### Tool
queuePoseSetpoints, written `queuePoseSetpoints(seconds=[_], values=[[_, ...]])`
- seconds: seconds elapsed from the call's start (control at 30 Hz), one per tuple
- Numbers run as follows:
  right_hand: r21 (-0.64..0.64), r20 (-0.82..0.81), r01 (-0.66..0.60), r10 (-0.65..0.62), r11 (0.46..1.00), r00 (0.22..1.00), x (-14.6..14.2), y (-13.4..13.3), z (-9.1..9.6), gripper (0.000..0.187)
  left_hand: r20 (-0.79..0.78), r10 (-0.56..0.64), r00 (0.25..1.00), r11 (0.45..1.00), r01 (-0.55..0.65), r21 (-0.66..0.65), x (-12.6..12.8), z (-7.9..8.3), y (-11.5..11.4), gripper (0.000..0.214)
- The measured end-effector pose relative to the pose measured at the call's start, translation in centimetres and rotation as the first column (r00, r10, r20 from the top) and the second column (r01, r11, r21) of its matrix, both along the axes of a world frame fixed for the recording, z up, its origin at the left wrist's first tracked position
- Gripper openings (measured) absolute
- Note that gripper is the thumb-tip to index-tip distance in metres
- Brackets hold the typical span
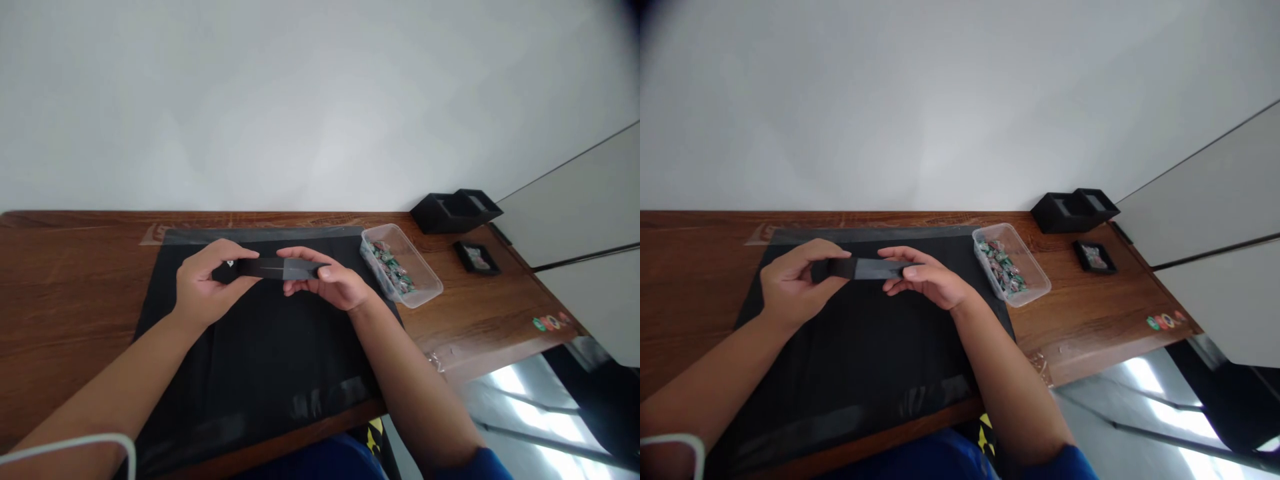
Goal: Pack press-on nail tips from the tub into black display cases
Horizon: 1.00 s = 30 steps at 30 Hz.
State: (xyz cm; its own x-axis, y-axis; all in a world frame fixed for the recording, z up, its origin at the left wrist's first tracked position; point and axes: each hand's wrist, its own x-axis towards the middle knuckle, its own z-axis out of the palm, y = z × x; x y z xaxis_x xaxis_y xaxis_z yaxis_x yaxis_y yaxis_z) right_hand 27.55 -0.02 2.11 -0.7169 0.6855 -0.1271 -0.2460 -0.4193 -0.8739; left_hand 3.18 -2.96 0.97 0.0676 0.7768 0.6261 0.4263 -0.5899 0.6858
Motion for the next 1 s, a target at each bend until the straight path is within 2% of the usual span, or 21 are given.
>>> queuePoseSetpoints(seconds=[0.27, 0.37, 0.43, 0.5, 0.6, 0.73, 1.0], values=[[-0.107, -0.088, 0.038, -0.047, 0.994, 0.995, -0.9, -0.2, -0.3, 0.072, -0.108, 0.052, 0.993, 0.999, -0.052, 0.004, 0.5, 0.1, 0.0, 0.013], [-0.151, -0.042, 0.143, -0.151, 0.978, 0.988, -1.1, 0.0, -0.7, 0.058, -0.152, 0.0, 0.988, 0.996, -0.014, -0.092, 0.5, -0.4, 0.6, 0.014], [-0.188, 0.044, 0.183, -0.178, 0.965, 0.983, -1.3, 0.2, -1.0, 0.051, -0.113, -0.026, 0.993, 0.984, 0.006, -0.176, 0.6, -0.8, 0.9, 0.019], [-0.201, 0.14, 0.178, -0.152, 0.963, 0.978, -1.5, 0.3, -1.1, 0.057, -0.043, -0.039, 0.998, 0.957, 0.025, -0.288, 0.7, -1.1, 1.0, 0.023], [-0.162, 0.231, 0.142, -0.102, 0.977, 0.967, -1.8, 0.3, -1.2, 0.07, 0.079, -0.056, 0.995, 0.888, 0.086, -0.452, 0.7, -1.4, 0.9, 0.024], [-0.098, 0.309, 0.16, -0.123, 0.982, 0.943, -2.1, 0.1, -1.2, 0.081, 0.178, -0.072, 0.981, 0.833, 0.157, -0.53, 0.6, -1.7, 1.0, 0.028], [0.107, 0.391, 0.3, -0.318, 0.948, 0.864, -2.3, -0.1, -1.3, 0.064, 0.26, -0.044, 0.965, 0.811, 0.186, -0.555, 0.5, -1.7, 1.4, 0.032]])
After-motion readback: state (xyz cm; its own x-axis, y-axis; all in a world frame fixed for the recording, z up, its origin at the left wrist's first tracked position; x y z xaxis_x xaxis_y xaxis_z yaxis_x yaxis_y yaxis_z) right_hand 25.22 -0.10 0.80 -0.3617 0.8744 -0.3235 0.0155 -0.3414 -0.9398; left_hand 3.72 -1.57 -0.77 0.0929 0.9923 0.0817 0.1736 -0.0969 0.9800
